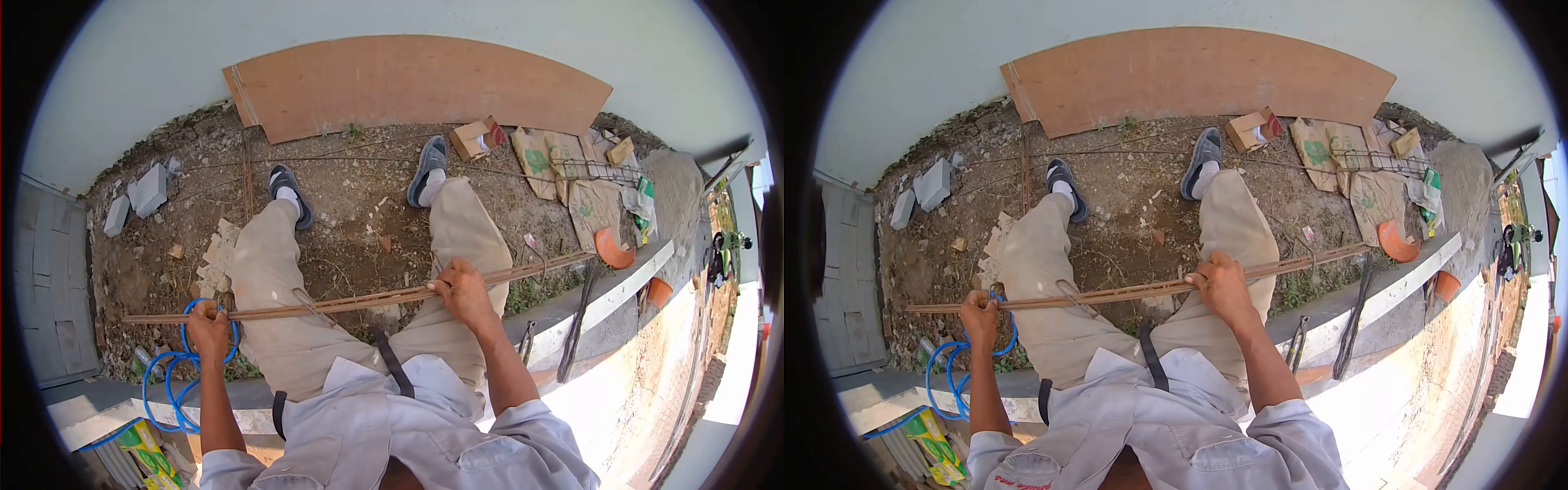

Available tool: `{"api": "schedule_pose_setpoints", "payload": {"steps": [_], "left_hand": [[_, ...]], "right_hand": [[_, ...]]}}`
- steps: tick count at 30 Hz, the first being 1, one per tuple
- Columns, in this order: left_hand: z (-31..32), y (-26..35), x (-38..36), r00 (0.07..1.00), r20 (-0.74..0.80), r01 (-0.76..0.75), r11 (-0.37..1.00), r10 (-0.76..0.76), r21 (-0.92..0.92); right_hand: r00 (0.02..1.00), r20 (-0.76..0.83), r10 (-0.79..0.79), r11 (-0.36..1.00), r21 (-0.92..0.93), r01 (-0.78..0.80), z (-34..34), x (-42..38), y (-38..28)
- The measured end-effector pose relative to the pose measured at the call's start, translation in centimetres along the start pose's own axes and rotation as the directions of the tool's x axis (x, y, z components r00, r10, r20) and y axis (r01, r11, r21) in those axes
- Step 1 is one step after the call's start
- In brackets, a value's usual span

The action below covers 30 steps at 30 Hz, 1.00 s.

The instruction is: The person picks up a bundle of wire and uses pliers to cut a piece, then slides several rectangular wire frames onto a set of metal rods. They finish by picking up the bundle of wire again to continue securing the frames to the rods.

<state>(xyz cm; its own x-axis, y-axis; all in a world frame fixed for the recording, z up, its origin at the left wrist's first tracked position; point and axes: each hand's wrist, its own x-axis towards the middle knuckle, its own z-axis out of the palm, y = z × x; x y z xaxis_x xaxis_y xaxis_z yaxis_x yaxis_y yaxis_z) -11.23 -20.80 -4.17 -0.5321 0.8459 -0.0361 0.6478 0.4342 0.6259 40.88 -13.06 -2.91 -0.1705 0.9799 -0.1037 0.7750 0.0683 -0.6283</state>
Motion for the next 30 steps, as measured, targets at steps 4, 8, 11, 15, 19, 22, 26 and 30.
{"api": "schedule_pose_setpoints", "payload": {"steps": [4,8,11,15,19,22,26,30], "left_hand": [[0.1,0.3,0.0,1.000,0.009,-0.024,1.000,0.024,-0.002],[-0.2,1.1,0.1,0.991,0.049,0.124,0.992,-0.122,-0.037],[0.0,-0.1,0.4,0.990,0.019,0.139,0.989,-0.138,-0.048],[0.1,-0.2,0.2,0.988,0.000,0.155,0.982,-0.156,-0.107],[0.1,-1.5,0.2,0.985,-0.022,0.165,0.964,-0.173,-0.210],[-0.3,-0.7,-0.2,0.980,-0.051,0.178,0.961,-0.193,-0.214],[-0.1,-1.8,-0.4,0.988,-0.050,0.130,0.968,-0.143,-0.215],[0.1,-1.7,-0.8,0.991,-0.072,0.099,0.981,-0.112,-0.164]], "right_hand": [[0.997,-0.059,-0.043,0.996,-0.084,0.038,-0.7,0.5,-0.5],[0.989,-0.115,-0.098,0.993,-0.083,0.088,-0.5,1.1,-0.6],[0.993,-0.097,-0.073,0.995,-0.081,0.065,-0.2,1.7,-0.5],[0.982,-0.142,-0.121,0.991,-0.067,0.112,0.7,1.7,0.4],[0.979,-0.156,-0.131,0.991,-0.029,0.128,0.9,1.2,-0.1],[0.988,-0.119,-0.103,0.995,-0.008,0.103,1.1,0.9,-0.2],[0.995,-0.043,-0.094,0.995,-0.046,0.092,0.1,0.8,-2.0],[0.991,0.033,-0.127,0.981,-0.143,0.131,-0.6,1.2,-2.7]]}}
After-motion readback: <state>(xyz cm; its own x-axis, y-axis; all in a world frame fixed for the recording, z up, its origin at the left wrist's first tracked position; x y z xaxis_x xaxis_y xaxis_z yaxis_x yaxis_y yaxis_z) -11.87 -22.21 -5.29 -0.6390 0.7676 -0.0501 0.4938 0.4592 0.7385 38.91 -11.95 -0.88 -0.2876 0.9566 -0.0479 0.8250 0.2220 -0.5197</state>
